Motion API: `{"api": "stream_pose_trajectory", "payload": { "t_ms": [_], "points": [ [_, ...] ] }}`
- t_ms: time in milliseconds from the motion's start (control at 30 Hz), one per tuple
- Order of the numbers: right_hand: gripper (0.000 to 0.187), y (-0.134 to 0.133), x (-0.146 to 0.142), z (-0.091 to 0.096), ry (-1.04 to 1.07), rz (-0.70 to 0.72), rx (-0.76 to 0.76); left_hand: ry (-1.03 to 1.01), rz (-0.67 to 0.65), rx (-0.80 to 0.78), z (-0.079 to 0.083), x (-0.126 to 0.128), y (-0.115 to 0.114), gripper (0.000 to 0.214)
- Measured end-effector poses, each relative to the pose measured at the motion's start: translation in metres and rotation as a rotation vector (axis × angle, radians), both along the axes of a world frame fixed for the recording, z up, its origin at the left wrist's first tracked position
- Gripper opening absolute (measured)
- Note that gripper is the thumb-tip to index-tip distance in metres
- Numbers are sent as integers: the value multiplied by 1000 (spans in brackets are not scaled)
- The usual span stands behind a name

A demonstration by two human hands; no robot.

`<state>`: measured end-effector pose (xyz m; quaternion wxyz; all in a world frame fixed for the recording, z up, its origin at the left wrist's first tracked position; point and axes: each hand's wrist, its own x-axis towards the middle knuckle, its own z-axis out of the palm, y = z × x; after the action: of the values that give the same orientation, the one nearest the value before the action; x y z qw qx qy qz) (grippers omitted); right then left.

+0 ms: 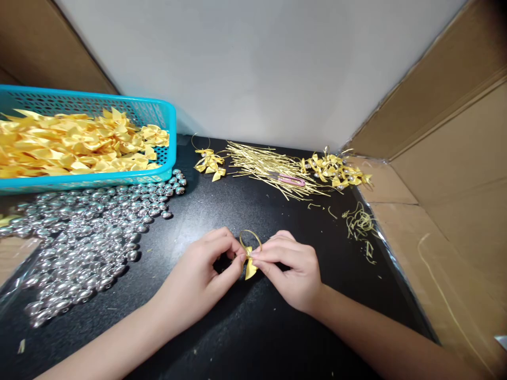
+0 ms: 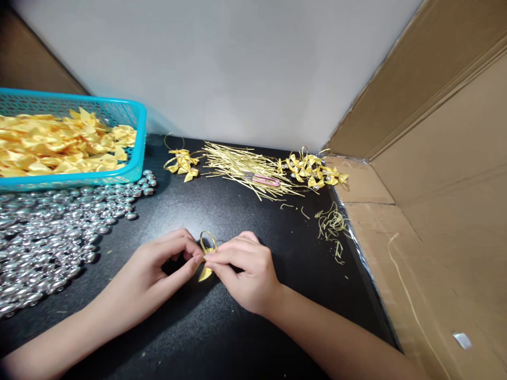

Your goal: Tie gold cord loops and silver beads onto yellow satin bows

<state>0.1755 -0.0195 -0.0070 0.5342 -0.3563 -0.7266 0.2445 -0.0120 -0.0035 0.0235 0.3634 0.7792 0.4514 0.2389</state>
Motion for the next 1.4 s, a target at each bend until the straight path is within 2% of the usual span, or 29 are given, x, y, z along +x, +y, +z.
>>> {"api": "stream_pose_trajectory", "payload": {
  "t_ms": [267,567,833,1400],
  "points": [
    [12,-2,0,-3,-154,-31,76,82,-14,91,-1,3,0,23],
    [11,1,0,0,32,-25,-51,55,-20,57,0,2,1,21],
    [12,1,-1,-1,15,-20,-51,39,-10,90,-7,0,-1,21],
    [11,1,-1,-2,17,-25,-50,59,-6,72,-2,2,1,21]
  ]
}}
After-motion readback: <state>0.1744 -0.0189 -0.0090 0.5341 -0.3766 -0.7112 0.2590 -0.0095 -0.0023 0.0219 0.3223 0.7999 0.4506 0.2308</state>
